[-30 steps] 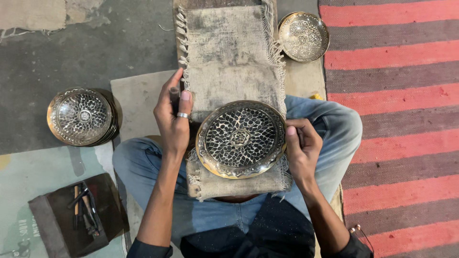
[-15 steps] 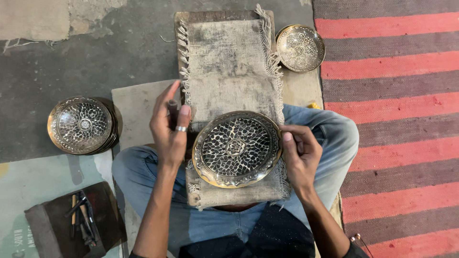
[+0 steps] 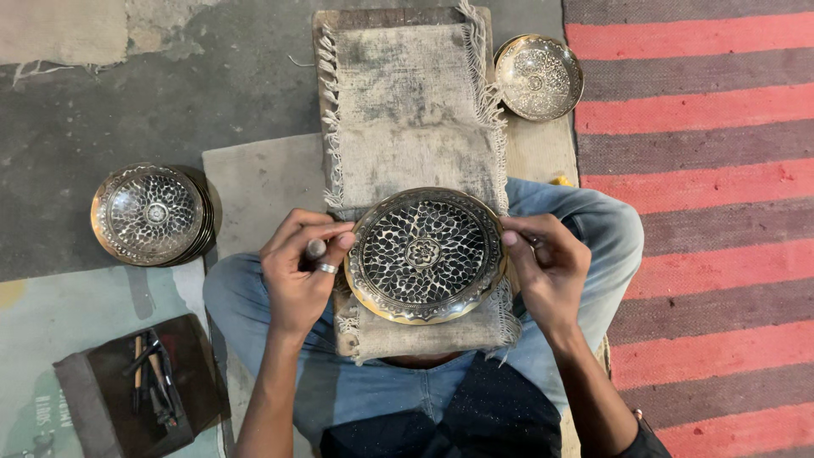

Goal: The person sits cross-legged on the floor with a decorative brass plate resting on a cloth cushion on their lap. They hold a punch against the plate's surface and strike it with a wooden mallet to emboss the pattern, periodically repositioning the plate and adjusting a cord around it before resuming hammering.

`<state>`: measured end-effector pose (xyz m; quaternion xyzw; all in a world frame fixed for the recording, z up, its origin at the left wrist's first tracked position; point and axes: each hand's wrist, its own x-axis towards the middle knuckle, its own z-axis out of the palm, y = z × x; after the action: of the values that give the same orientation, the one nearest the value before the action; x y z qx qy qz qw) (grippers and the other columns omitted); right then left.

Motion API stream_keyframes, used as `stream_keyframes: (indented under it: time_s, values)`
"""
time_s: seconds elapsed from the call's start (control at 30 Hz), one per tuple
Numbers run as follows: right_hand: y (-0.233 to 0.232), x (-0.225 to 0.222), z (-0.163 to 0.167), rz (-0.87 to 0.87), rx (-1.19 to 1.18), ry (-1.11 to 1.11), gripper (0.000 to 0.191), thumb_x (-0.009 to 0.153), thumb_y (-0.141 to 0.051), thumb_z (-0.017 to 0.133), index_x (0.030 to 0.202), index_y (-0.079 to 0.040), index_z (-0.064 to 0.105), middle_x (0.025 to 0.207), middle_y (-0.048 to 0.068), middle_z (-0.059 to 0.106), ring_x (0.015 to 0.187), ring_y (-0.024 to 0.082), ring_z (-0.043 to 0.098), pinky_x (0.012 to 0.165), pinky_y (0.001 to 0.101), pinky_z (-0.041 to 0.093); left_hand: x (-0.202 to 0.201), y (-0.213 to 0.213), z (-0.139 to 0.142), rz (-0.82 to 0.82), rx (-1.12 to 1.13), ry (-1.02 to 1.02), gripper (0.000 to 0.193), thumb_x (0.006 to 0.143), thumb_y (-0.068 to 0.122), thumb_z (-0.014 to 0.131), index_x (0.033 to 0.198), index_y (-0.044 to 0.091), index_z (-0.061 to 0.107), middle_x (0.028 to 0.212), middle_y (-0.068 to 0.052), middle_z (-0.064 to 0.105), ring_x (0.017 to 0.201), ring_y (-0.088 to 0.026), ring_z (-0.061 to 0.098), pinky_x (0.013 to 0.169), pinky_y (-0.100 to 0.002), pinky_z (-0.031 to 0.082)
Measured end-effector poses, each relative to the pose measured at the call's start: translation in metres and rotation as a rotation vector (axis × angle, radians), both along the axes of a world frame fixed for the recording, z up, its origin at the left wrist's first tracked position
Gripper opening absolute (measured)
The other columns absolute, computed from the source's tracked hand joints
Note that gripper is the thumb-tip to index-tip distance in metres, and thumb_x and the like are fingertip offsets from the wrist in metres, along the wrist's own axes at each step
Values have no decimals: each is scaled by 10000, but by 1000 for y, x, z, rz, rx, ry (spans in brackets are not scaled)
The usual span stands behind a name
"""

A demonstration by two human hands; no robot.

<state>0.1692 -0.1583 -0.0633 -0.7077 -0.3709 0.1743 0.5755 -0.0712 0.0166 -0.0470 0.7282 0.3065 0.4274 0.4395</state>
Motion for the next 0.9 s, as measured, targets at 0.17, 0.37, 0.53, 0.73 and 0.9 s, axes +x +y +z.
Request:
stream_keyframes:
  time_s: [0.17,0.37,0.53,0.73,0.9]
  values:
    - [4,14,3,29,6,26,187,1004,46,674,1179,-7,718,1020,12,718,902,41,638,781,184,507,0,10,3,66,-24,13,282,890,-8,796,1165,47,762,1077,-19,660,696,-18,461,573,-195,389]
    - [18,19,14,104,18,-283,287,842,130,735,1093,-2,687,1073,84,698,918,127,655,821,242,527,1,22,16,-10,100,87,265,888,-106,757,1111,37,768,1164,-50,668,772,-38,612,657,-224,521]
    - [30,23,21,100,14,-407,300,829,136,757,1066,1,631,1055,83,705,968,142,698,886,265,554,3,29,23,-23,160,152,179,904,-60,778,1057,32,777,1098,-51,687,754,-76,650,644,-243,531]
    - [30,24,23,127,-102,-345,257,823,119,708,1041,18,617,1016,75,704,886,139,694,804,253,566,8,31,28,3,406,244,158,930,9,779,1084,36,755,1061,-71,711,893,-167,737,703,-291,605]
    - [29,33,27,116,5,-435,152,926,0,809,1033,-17,703,991,72,714,816,106,677,703,244,576,18,39,44,16,531,295,138,958,5,769,1082,34,715,1012,-65,735,841,-180,751,629,-308,590]
